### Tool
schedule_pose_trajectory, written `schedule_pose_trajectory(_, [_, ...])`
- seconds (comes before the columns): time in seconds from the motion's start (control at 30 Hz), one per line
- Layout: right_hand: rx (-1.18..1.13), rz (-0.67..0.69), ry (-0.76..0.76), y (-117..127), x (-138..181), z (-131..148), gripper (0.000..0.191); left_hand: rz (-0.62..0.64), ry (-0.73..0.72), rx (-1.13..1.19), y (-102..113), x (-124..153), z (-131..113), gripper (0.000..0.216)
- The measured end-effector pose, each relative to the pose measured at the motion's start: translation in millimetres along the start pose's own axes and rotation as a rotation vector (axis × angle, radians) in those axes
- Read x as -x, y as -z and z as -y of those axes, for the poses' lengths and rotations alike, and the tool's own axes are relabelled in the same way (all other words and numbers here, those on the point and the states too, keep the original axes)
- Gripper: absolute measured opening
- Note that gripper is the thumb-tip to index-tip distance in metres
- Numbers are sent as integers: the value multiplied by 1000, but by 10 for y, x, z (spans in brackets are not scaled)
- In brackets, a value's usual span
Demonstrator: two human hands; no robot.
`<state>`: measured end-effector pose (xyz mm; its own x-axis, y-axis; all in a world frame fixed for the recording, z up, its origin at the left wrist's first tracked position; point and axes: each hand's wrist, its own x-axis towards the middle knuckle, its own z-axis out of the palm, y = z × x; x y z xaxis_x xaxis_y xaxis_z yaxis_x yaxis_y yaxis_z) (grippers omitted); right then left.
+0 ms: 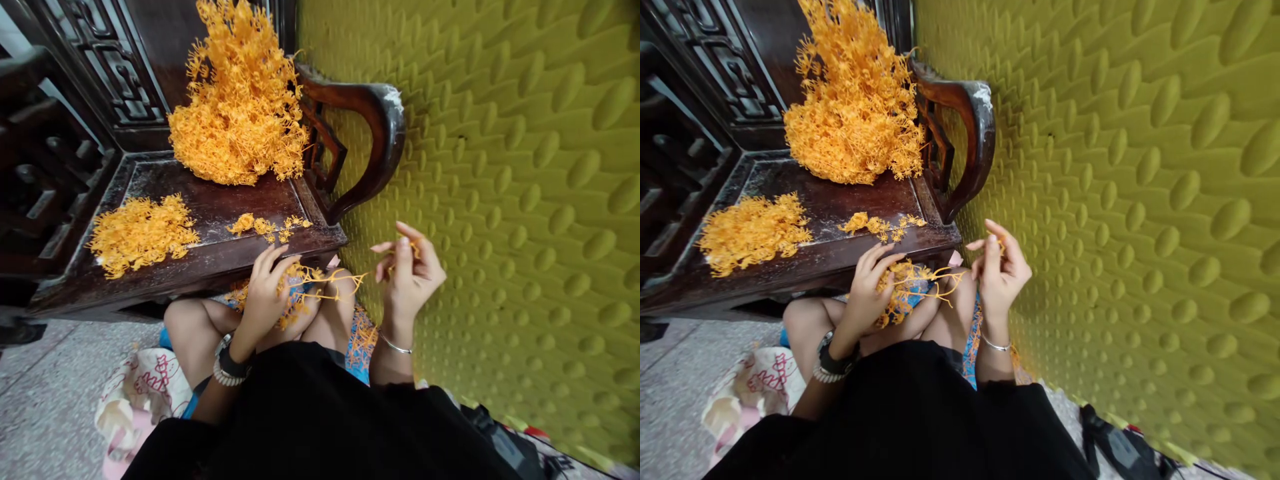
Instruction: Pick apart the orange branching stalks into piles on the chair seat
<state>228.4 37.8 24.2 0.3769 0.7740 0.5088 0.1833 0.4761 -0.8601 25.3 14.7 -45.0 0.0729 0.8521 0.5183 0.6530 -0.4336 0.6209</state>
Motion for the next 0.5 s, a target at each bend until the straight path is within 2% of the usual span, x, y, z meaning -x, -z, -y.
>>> schedule_pose_trajectory(0.1, [119,95,4,48,38,-72,23,-39,84,5,9,35,35,41])
schedule_pose_trajectory(0.17, [185,108,12,94,43,-121,25,-76,154,21,37,62,61,43])
schedule_pose_trajectory(0.27, [278,141,-1,169,26,-169,26,-125,260,40,98,100,104,29])
schedule_pose_trajectory(0.33, [340,289,-42,200,19,-193,27,-82,327,100,124,113,124,19])
schedule_pose_trajectory(0.43, [401,673,-100,180,60,-261,29,-19,378,238,112,100,116,18])
schedule_pose_trajectory(0.5, [412,832,-114,123,139,-338,34,1,398,327,83,69,89,18])
